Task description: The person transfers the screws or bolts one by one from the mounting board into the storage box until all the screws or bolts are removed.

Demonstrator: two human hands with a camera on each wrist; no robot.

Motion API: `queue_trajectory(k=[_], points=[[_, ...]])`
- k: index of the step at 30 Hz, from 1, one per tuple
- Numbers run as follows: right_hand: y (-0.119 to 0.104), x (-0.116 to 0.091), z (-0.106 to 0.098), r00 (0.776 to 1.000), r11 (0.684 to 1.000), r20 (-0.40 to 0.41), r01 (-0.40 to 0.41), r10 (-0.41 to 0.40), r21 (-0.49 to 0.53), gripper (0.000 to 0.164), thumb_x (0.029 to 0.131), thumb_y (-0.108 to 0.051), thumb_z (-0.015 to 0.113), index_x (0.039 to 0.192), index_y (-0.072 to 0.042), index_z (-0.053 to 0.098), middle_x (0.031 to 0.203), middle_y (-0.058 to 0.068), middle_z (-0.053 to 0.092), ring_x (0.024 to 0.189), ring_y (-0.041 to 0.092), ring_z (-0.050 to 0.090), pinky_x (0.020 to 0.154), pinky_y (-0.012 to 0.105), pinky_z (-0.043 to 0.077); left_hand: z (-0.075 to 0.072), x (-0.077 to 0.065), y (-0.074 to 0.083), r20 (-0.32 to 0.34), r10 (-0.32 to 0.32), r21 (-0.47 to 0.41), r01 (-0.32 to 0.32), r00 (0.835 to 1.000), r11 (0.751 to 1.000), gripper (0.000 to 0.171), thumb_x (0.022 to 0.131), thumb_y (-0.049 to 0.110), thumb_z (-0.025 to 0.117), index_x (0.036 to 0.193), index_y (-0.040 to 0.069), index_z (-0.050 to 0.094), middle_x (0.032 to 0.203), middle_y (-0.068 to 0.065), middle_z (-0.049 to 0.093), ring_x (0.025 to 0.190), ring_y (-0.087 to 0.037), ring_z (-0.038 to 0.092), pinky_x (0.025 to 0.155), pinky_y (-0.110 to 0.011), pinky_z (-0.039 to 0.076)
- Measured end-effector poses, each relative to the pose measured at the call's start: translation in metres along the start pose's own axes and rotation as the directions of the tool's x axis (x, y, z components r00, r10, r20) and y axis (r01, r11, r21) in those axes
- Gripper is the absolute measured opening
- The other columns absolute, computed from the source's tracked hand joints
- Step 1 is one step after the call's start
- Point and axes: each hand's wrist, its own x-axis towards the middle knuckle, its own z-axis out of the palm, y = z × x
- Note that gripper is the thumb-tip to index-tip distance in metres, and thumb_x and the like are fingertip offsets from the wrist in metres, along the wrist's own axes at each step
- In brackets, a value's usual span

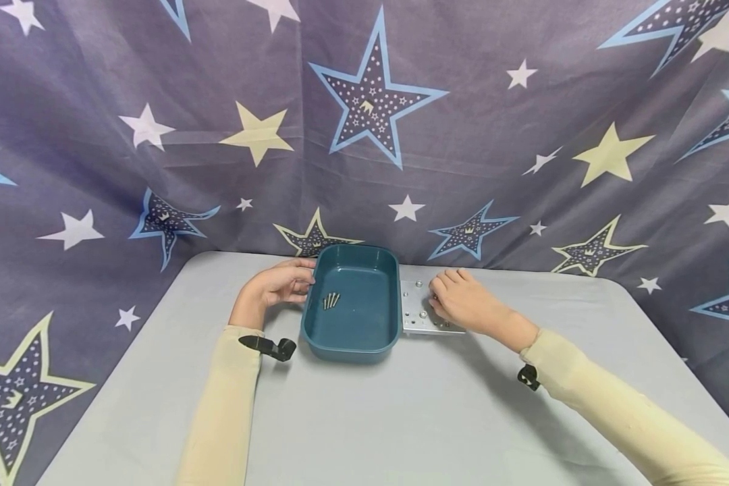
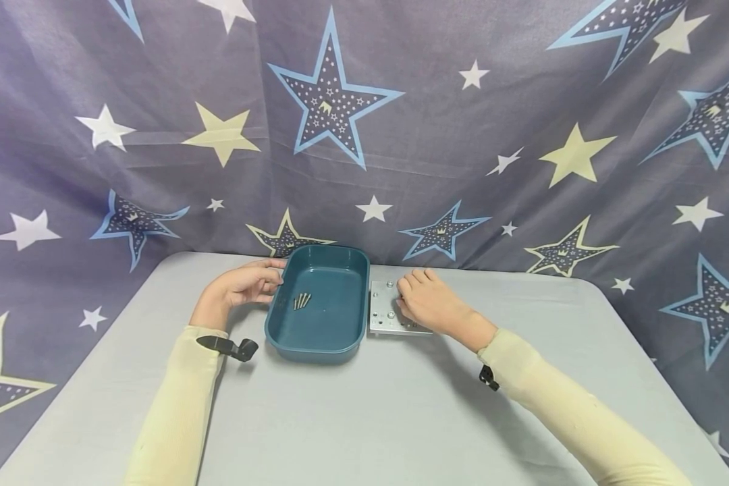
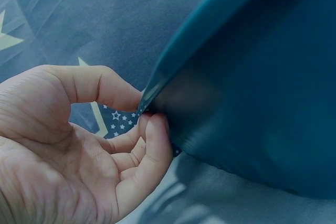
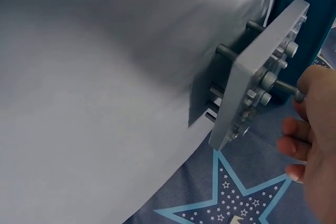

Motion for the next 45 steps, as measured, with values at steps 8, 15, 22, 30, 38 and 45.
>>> queue_trajectory(k=[8,15,22,30,38,45], points=[[0.001,0.004,-0.004,0.999,0.999,-0.028,-0.023,0.024,0.023,0.018,0.096,-0.021,0.066,0.096,-0.007,0.055,0.085,0.006,0.058,0.082,0.025,0.05,0.076,0.037,0.039,0.0,-0.001,0.0,-0.007,0.005,0.003,-0.005,1.0,1.0,0.069,0.09,0.003,0.051,0.154,-0.002,0.025,0.086,0.007,0.058,0.069,-0.003,0.057,0.071,-0.024,0.054],[0.001,0.011,-0.013,0.998,0.999,-0.055,-0.026,0.028,0.036,0.018,0.095,-0.02,0.068,0.1,-0.006,0.057,0.089,0.006,0.06,0.084,0.025,0.052,0.076,0.036,0.038,0.0,0.0,-0.001,-0.008,0.0,-0.002,0.0,1.0,1.0,0.069,0.091,0.003,0.051,0.154,-0.001,0.025,0.085,0.007,0.059,0.068,-0.003,0.057,0.07,-0.024,0.054],[0.001,0.023,-0.02,0.995,0.996,-0.075,-0.054,0.059,0.066,0.015,0.098,-0.019,0.063,0.104,-0.005,0.059,0.095,0.008,0.063,0.091,0.028,0.058,0.081,0.04,0.044,0.001,-0.001,-0.001,0.002,0.005,0.0,-0.005,1.0,1.0,0.07,0.091,0.003,0.051,0.155,-0.002,0.024,0.085,0.007,0.059,0.069,-0.003,0.058,0.071,-0.024,0.054],[-0.001,0.038,-0.033,0.989,0.986,-0.083,-0.107,0.118,0.131,0.016,0.1,-0.018,0.06,0.106,-0.003,0.06,0.095,0.01,0.063,0.089,0.028,0.055,0.08,0.04,0.043,0.001,-0.001,-0.001,-0.008,0.007,0.001,-0.007,1.0,1.0,0.069,0.09,0.003,0.052,0.154,-0.002,0.026,0.086,0.006,0.061,0.068,-0.002,0.059,0.07,-0.024,0.054],[-0.002,0.053,-0.043,0.984,0.969,-0.067,-0.152,0.167,0.195,0.015,0.101,-0.017,0.058,0.106,-0.003,0.059,0.097,0.012,0.063,0.089,0.028,0.054,0.081,0.042,0.044,0.001,-0.001,0.0,-0.003,0.001,-0.005,-0.001,1.0,1.0,0.071,0.089,0.003,0.052,0.154,-0.002,0.025,0.086,0.006,0.061,0.069,-0.003,0.059,0.071,-0.025,0.054],[-0.005,0.067,-0.051,0.979,0.95,-0.064,-0.169,0.192,0.262,0.016,0.102,-0.018,0.058,0.109,-0.004,0.058,0.098,0.009,0.063,0.088,0.027,0.054,0.08,0.04,0.042,0.002,-0.001,0.0,-0.002,0.0,-0.002,0.0,1.0,1.0,0.069,0.089,0.003,0.052,0.154,-0.002,0.027,0.088,0.006,0.062,0.07,-0.003,0.06,0.072,-0.026,0.055]])
